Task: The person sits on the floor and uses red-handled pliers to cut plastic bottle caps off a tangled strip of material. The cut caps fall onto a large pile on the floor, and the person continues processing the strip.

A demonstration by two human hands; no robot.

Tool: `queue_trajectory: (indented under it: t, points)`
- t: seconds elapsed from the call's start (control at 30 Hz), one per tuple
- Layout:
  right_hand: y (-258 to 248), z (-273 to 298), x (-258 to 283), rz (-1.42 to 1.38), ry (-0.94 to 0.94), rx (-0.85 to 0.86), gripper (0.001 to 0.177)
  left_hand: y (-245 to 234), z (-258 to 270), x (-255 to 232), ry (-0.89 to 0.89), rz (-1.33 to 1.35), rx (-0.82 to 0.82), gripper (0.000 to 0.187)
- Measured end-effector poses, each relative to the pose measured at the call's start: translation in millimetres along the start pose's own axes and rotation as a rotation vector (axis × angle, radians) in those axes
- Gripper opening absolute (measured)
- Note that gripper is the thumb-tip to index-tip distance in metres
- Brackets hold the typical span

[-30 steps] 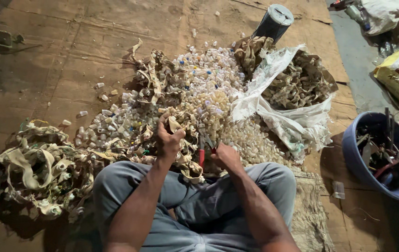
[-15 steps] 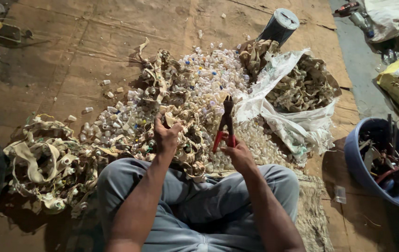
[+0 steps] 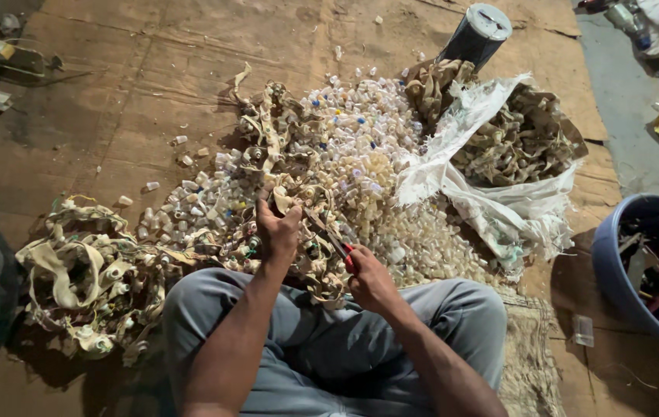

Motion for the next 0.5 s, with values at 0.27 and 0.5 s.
queue_trajectory:
  t: [0.27, 0.5]
  points:
    - [-5, -1, 14, -0.008, 0.002, -0.018, 0.019, 12, 8, -12, 0.006, -0.057, 0.026, 0.07]
    - [-5, 0, 18, 0.131, 0.103, 0.082, 0.023, 13, 12, -22, -0.003, -0.16, 0.031, 0.071]
Point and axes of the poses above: each hand's wrist, its own z-axis away from the middle knuckle, its own y-axis out of the palm, x = y × z, the point moved 4 cm from there along -z, towards the middle knuckle, and after that the axes turned 3 degrees about -y, right-handed, at the moved point
